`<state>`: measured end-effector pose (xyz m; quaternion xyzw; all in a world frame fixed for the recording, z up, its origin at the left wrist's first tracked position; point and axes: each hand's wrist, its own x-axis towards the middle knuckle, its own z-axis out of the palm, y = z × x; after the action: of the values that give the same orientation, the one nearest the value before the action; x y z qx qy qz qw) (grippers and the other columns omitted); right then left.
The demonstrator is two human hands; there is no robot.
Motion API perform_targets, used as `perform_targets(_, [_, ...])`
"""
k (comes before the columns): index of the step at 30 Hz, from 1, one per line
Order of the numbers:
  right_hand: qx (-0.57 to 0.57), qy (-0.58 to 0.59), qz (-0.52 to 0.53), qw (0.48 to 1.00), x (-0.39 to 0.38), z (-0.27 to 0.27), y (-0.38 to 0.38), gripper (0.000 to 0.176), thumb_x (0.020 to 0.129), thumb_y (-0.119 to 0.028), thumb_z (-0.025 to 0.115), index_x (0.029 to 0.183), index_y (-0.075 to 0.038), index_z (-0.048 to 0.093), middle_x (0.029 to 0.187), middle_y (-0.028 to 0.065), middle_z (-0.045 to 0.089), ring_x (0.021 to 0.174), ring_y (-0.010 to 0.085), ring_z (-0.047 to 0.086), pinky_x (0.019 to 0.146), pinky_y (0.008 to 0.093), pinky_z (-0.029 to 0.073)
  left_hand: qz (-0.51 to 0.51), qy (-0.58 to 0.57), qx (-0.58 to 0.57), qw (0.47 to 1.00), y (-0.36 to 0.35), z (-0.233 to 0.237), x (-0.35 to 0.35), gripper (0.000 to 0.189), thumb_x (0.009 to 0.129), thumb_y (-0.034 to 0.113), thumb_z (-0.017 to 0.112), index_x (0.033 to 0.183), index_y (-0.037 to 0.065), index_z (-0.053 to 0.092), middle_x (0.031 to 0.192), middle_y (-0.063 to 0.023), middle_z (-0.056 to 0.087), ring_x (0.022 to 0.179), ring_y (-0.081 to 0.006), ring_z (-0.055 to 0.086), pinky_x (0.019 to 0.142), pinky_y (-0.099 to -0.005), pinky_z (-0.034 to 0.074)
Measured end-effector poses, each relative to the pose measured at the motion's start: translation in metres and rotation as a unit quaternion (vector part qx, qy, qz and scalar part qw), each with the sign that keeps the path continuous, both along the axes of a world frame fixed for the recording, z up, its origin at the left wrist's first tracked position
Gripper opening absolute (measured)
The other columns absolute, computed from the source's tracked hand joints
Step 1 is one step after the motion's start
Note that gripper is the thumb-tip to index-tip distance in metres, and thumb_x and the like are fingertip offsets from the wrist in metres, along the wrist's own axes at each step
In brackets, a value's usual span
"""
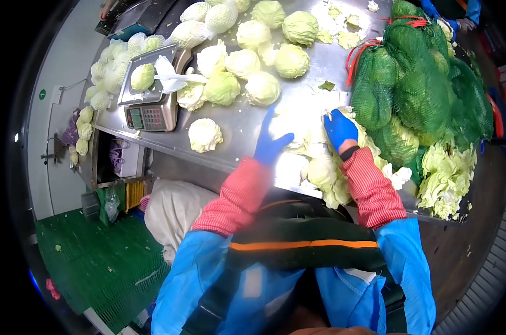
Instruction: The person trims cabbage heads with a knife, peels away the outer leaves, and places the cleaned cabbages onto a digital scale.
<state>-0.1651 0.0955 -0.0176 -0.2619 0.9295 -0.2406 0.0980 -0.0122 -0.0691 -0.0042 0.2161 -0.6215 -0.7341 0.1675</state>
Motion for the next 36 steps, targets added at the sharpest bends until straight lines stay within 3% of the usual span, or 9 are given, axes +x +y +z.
perform_targets(3, [0.02, -0.032, -0.028, 0.999, 0.0, 0.013, 0.014, 0.033, 0.092, -0.039, 0.052, 0.1, -0.008, 0.057, 0.084, 0.0217, 0.066, 0.078, 0.0396, 0.064, 0.07, 0.0484, 0.049, 0.062, 0.033, 0.151, 0.986, 0.005, 0.013, 0.004, 0.096, 0.071, 0.012, 0.079, 0.149, 0.006, 0.023, 0.137, -0.0113, 0.045, 0.125, -0.0232, 0.045, 0.105, -0.038, 0.039])
perform_targets(6, [-0.076, -0.069, -0.053, 0.993, 0.014, 0.047, 0.008, 0.062, 0.087, -0.053, 0.057, 0.125, -0.005, 0.051, 0.097, 0.024, 0.066, 0.091, 0.0384, 0.065, 0.08, 0.0436, 0.05, 0.044, 0.043, 0.03, 0.998, 0.017, 0.058, 0.002, 0.101, 0.07, 0.013, 0.081, 0.15, 0.005, 0.02, 0.141, -0.0122, 0.041, 0.128, -0.0243, 0.043, 0.107, -0.0385, 0.038])
perform_targets(8, [-0.144, -0.2, -0.028, 0.969, 0.028, 0.072, -0.008, 0.095, 0.078, -0.064, 0.062, 0.146, -0.006, 0.029, 0.105, 0.0231, 0.066, 0.099, 0.0374, 0.064, 0.088, 0.041, 0.048, 0.029, 0.041, -0.153, 0.987, 0.015, 0.038, 0.001, 0.104, 0.067, 0.009, 0.082, 0.15, 0.006, 0.019, 0.14, -0.0137, 0.038, 0.127, -0.0253, 0.043, 0.105, -0.0391, 0.04])
perform_targets(11, [-0.16, -0.155, 0.019, 0.975, 0.041, 0.082, -0.012, 0.075, 0.083, -0.056, 0.061, 0.133, -0.004, 0.045, 0.095, 0.0186, 0.068, 0.088, 0.0339, 0.066, 0.081, 0.0377, 0.051, 0.038, 0.038, -0.267, 0.962, 0.021, 0.043, -0.003, 0.104, 0.066, 0.004, 0.079, 0.151, 0.008, 0.018, 0.133, -0.0149, 0.04, 0.121, -0.0268, 0.047, 0.098, -0.0395, 0.047])
perform_targets(17, [-0.335, -0.397, -0.008, 0.854, 0.036, 0.053, 0.025, 0.031, 0.088, -0.03, 0.065, 0.104, -0.004, 0.061, 0.088, 0.0044, 0.067, 0.062, 0.011, 0.062, 0.055, 0.0233, 0.048, 0.075, 0.07, -0.038, 0.994, 0.031, 0.058, 0.004, 0.103, 0.067, 0.007, 0.08, 0.15, 0.009, 0.019, 0.134, -0.0158, 0.039, 0.122, -0.0271, 0.046, 0.098, -0.0388, 0.048])
perform_targets(20, [-0.285, -0.374, -0.041, 0.881, 0.042, 0.069, 0.01, 0.046, 0.087, -0.039, 0.067, 0.112, -0.001, 0.059, 0.091, 0.011, 0.068, 0.082, 0.0171, 0.065, 0.073, 0.0289, 0.051, 0.076, 0.012, -0.243, 0.967, 0.029, 0.05, 0.007, 0.103, 0.066, 0.009, 0.083, 0.149, 0.006, 0.022, 0.134, -0.0162, 0.039, 0.123, -0.0271, 0.044, 0.097, -0.0387, 0.048])
perform_targets(22, [-0.225, -0.315, 0.011, 0.922, 0.045, 0.074, -0.001, 0.075, 0.081, -0.052, 0.068, 0.131, -0.001, 0.048, 0.099, 0.0143, 0.067, 0.089, 0.0207, 0.065, 0.08, 0.031, 0.051, 0.075, 0.052, -0.248, 0.965, 0.033, 0.034, 0.003, 0.104, 0.064, 0.012, 0.085, 0.148, 0.004, 0.024, 0.133, -0.0162, 0.039, 0.123, -0.0268, 0.044, 0.096, -0.0386, 0.047])
perform_targets(27, [-0.197, -0.32, 0.056, 0.925, 0.044, 0.075, 0.007, 0.065, 0.082, -0.042, 0.066, 0.131, -0.001, 0.05, 0.092, 0.0161, 0.068, 0.083, 0.0254, 0.067, 0.076, 0.0337, 0.052, 0.074, 0.082, -0.249, 0.962, 0.033, 0.021, 0.008, 0.108, 0.061, 0.02, 0.09, 0.145, -0.001, 0.027, 0.13, -0.0167, 0.041, 0.122, -0.026, 0.044, 0.098, -0.0391, 0.044])
perform_targets(36, [-0.198, -0.044, 0.05, 0.978, 0.074, 0.083, 0.016, 0.052, 0.082, -0.015, 0.06, 0.133, -0.015, 0.054, 0.078, 0.0141, 0.065, 0.069, 0.0266, 0.065, 0.066, 0.0348, 0.052, 0.052, 0.061, -0.217, 0.973, 0.04, 0.03, 0.013, 0.105, 0.066, 0.018, 0.087, 0.146, 0.0, 0.024, 0.133, -0.0175, 0.042, 0.121, -0.0265, 0.047, 0.1, -0.0384, 0.043])
